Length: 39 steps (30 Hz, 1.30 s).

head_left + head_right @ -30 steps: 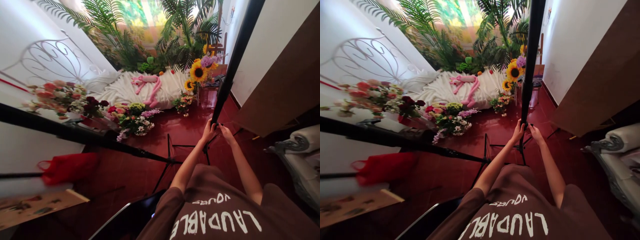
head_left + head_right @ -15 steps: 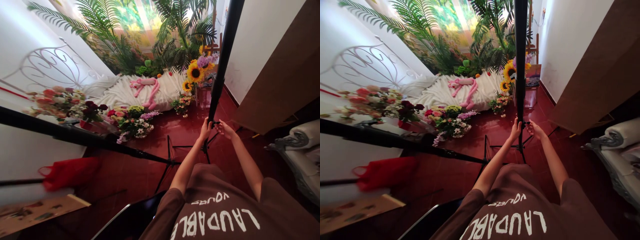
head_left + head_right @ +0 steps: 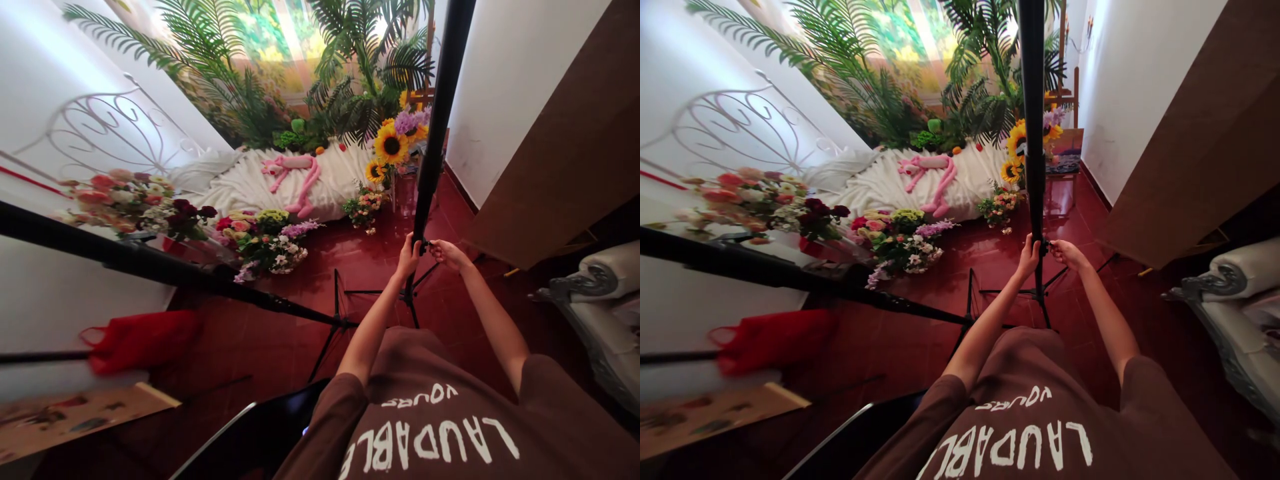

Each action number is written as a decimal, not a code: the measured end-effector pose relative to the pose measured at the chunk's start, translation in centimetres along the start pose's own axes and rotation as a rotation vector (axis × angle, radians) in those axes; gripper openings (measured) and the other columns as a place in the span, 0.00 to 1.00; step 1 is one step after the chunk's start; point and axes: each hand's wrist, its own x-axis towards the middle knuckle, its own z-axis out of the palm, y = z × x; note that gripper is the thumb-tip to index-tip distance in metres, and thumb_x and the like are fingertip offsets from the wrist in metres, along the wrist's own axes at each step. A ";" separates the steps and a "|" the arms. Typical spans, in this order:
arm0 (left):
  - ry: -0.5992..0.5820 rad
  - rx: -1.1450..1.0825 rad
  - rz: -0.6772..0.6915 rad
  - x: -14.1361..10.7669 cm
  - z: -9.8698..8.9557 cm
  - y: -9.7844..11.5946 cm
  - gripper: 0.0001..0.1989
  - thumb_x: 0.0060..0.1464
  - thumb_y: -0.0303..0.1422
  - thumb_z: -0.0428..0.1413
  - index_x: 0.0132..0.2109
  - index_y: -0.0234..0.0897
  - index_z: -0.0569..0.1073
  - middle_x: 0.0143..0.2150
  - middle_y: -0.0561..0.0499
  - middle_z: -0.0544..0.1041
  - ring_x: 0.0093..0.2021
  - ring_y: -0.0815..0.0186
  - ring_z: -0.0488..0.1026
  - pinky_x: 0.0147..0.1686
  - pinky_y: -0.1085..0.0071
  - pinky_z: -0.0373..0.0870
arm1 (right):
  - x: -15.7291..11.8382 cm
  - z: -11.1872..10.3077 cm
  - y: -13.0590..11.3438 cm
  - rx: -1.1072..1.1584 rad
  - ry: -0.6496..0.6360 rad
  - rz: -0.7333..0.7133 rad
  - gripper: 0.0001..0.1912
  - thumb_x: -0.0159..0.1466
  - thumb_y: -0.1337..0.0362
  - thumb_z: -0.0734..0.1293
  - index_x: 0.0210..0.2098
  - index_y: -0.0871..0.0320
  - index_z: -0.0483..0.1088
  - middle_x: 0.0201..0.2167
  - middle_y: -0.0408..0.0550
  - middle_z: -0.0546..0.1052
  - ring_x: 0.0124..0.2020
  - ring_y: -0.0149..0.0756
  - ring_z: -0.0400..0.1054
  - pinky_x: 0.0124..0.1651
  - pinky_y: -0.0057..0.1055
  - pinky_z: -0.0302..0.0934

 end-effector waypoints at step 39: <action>0.007 -0.063 0.002 0.2 -0.1 0.1 0.24 0.60 0.42 0.50 0.59 0.34 0.63 0.52 0.39 0.74 0.51 0.60 0.72 0.51 0.65 0.69 | 2.0 8.9 -3.7 -0.629 0.487 -0.536 0.18 0.58 0.48 0.66 0.25 0.57 0.73 0.25 0.49 0.79 0.29 0.40 0.75 0.35 0.33 0.66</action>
